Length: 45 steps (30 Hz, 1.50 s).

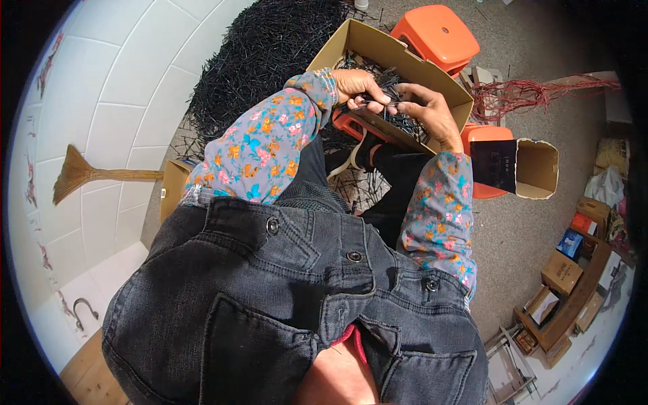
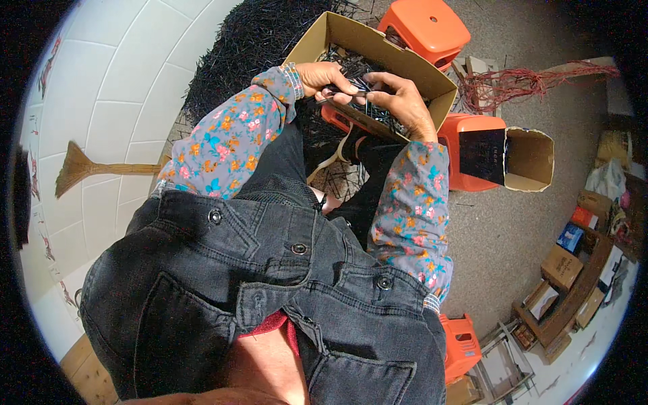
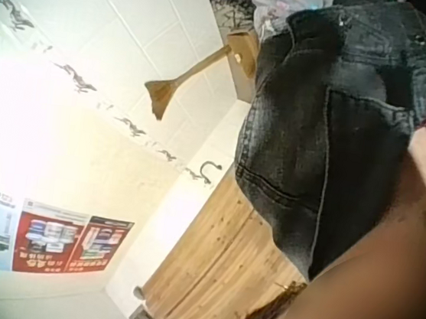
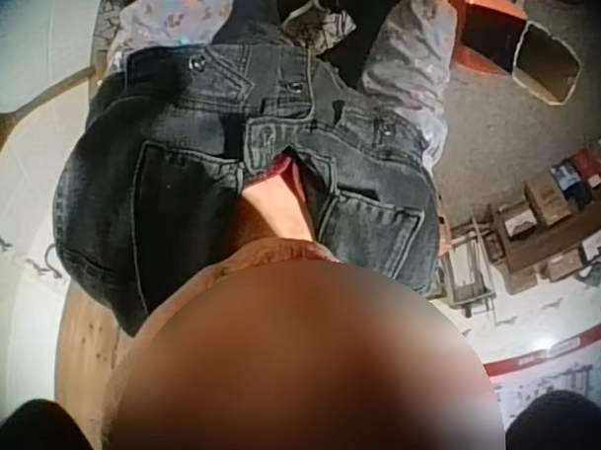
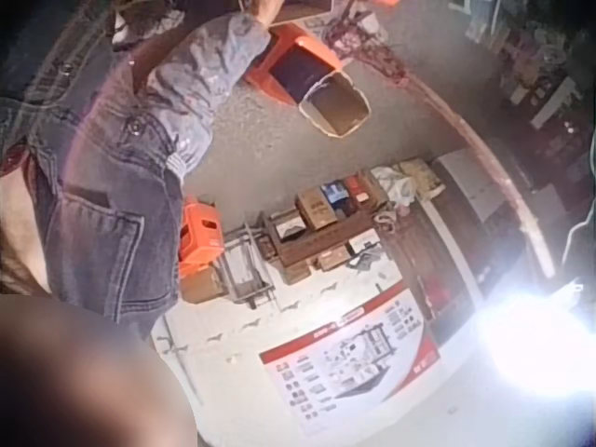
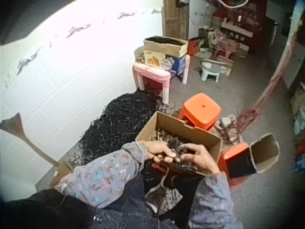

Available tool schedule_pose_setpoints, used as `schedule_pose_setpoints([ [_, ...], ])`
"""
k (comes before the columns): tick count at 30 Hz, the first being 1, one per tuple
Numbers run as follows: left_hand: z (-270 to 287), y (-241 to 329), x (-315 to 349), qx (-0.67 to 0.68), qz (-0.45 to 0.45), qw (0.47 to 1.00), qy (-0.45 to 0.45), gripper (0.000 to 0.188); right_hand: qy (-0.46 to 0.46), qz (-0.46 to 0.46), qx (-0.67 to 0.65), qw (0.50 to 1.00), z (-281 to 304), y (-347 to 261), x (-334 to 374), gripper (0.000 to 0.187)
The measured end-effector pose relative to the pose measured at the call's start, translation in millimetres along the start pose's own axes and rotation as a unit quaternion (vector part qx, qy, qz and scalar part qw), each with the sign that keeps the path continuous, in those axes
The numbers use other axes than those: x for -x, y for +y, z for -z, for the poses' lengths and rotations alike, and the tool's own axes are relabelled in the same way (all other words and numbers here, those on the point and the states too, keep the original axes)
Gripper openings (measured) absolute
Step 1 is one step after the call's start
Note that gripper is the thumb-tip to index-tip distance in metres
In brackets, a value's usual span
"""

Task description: Sort and bundle black cable ties from a large pile into a cardboard box.

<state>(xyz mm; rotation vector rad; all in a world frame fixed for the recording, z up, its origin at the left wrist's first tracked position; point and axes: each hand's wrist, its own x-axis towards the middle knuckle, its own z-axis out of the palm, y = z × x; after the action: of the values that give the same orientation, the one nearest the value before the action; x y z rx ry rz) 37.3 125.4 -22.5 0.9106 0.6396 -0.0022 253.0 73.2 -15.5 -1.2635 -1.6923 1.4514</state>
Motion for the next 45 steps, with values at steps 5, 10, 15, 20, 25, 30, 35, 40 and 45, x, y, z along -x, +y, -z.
schedule_pose_setpoints([
  [5, 3.1, -3.5, 1.2, 0.020, -0.026, 0.999, -0.001, 0.028, 0.004, -0.028, -0.133, 0.991, 6.2, -11.1, 6.4, 0.042],
  [10, 1.8, -8.0, 0.4, 0.027, -0.045, 0.998, 0.017, 0.027, 0.027, -0.032, -0.156, 0.987, 5.9, -8.7, 6.9, 0.042],
  [15, 5.1, -14.5, -5.8, 0.109, -0.053, 0.993, -0.008, 0.027, 0.044, -0.062, -0.171, 0.982, 1.7, -13.4, 2.9, 0.032],
  [20, -10.4, -11.3, -13.6, 0.114, -0.043, 0.992, 0.019, 0.030, 0.085, -0.069, -0.132, 0.985, -3.6, -4.0, -2.9, 0.025],
  [25, -14.5, -10.7, -12.5, 0.152, -0.041, 0.987, -0.003, 0.037, 0.084, -0.037, -0.139, 0.986, -2.8, -1.2, -3.3, 0.024],
  [30, -1.1, -14.1, -13.5, 0.268, -0.014, 0.958, -0.099, 0.041, 0.056, -0.016, -0.113, 0.992, -2.3, -1.6, -3.0, 0.025],
  [35, -7.7, -9.0, -7.6, 0.254, -0.013, 0.966, -0.039, 0.043, 0.007, -0.030, -0.097, 0.995, -2.8, 2.3, -0.6, 0.026],
  [40, -8.1, -8.0, -4.3, 0.169, -0.006, 0.986, -0.001, 0.033, -0.034, -0.001, -0.048, 0.998, -2.4, 0.5, -0.3, 0.028],
  [45, 0.6, -14.8, -10.4, 0.094, 0.021, 0.995, -0.017, 0.021, -0.038, 0.003, -0.006, 0.999, -5.0, -9.0, 1.0, 0.028],
])
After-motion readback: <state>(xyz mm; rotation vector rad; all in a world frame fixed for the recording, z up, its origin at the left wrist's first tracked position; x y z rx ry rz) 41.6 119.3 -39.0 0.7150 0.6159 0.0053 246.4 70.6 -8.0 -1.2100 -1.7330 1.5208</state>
